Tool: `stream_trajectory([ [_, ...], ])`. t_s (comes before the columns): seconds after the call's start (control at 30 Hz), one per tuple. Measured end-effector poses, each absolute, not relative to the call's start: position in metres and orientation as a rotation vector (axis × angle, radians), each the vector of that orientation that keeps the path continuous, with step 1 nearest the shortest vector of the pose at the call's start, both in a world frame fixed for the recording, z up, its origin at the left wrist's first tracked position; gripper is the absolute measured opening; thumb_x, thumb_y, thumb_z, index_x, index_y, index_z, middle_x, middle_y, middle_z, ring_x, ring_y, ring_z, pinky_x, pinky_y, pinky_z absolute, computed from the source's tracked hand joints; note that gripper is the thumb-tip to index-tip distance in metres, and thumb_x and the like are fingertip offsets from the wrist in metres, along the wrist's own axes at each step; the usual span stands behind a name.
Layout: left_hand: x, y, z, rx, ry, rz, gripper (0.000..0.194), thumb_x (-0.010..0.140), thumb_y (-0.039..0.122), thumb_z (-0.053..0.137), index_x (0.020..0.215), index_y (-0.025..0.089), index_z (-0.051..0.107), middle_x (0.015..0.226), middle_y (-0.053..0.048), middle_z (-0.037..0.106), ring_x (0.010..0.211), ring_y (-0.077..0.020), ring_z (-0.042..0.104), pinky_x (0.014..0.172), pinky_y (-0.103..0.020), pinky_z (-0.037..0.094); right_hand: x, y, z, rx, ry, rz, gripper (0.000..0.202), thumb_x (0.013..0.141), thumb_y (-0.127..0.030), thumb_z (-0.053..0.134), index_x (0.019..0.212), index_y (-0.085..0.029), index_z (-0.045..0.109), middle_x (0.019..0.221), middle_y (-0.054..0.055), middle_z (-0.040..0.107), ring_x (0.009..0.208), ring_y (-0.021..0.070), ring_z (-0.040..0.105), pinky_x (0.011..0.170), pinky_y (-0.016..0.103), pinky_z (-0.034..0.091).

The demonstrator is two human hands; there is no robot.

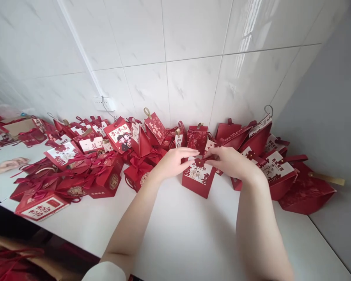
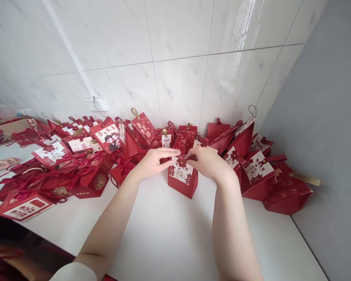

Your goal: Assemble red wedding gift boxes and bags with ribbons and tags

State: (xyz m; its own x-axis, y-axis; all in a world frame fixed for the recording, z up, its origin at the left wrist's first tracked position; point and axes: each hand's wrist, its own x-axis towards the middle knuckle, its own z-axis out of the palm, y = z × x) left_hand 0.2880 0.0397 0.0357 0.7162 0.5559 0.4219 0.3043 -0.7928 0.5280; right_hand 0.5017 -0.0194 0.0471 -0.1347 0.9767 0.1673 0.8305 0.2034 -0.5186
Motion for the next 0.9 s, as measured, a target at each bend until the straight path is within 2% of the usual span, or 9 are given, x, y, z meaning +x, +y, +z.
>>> stream_trajectory([
  [0.23, 0.284, 0.06, 0.015, 2.596, 0.671, 0.771, 0.031, 0.092, 0.021, 0.051, 0.116, 0.027, 0.07, 0.12, -0.001, 0.069, 0.113, -0.0182, 0.062, 0.101, -0.037, 0.051, 0.49, -0.008, 0.047, -1.689, -1.92, 0.256, 0.014, 0.087, -0.028, 0.052, 0.087, -0.022, 0.065, 0.08, 0.001, 0.066, 0.065, 0.0157, 0.058, 0.06, 0.027, 0.039],
  [0.47, 0.284, 0.061, 0.01, 2.539, 0.719, 0.788, 0.023, 0.091, 0.024, 0.054, 0.108, 0.025, 0.07, 0.112, -0.003, 0.071, 0.103, -0.0178, 0.066, 0.093, -0.033, 0.054, 0.491, 0.0, 0.042, -1.593, -1.966, 0.246, 0.014, 0.088, -0.028, 0.054, 0.09, -0.023, 0.067, 0.077, 0.001, 0.067, 0.074, 0.0178, 0.061, 0.065, 0.027, 0.041],
  [0.63, 0.278, 0.062, 0.017, 2.64, 0.799, 0.776, 0.024, 0.092, 0.024, 0.053, 0.109, 0.026, 0.069, 0.108, 0.0, 0.072, 0.096, -0.0171, 0.066, 0.087, -0.033, 0.054, 0.486, 0.003, 0.041, -1.533, -1.966, 0.175, 0.015, 0.09, -0.029, 0.053, 0.091, -0.022, 0.067, 0.078, 0.002, 0.068, 0.073, 0.0182, 0.061, 0.065, 0.028, 0.041],
  [0.73, 0.269, 0.065, 0.023, 2.664, 0.833, 0.782, 0.026, 0.093, 0.024, 0.051, 0.11, 0.027, 0.07, 0.107, 0.0, 0.072, 0.096, -0.0164, 0.067, 0.09, -0.032, 0.053, 0.481, 0.004, 0.04, -1.501, -1.95, 0.194, 0.015, 0.092, -0.029, 0.052, 0.092, -0.024, 0.066, 0.079, 0.0, 0.069, 0.072, 0.0169, 0.062, 0.064, 0.027, 0.039],
  [0.9, 0.259, 0.069, 0.026, 2.656, 0.914, 0.685, 0.027, 0.093, 0.025, 0.05, 0.106, 0.03, 0.074, 0.108, 0.001, 0.073, 0.1, -0.0182, 0.067, 0.093, -0.035, 0.053, 0.479, 0.009, 0.035, -1.58, -1.92, 0.244, 0.008, 0.087, -0.029, 0.059, 0.09, -0.025, 0.064, 0.085, -0.002, 0.071, 0.081, 0.0181, 0.064, 0.064, 0.027, 0.038],
])
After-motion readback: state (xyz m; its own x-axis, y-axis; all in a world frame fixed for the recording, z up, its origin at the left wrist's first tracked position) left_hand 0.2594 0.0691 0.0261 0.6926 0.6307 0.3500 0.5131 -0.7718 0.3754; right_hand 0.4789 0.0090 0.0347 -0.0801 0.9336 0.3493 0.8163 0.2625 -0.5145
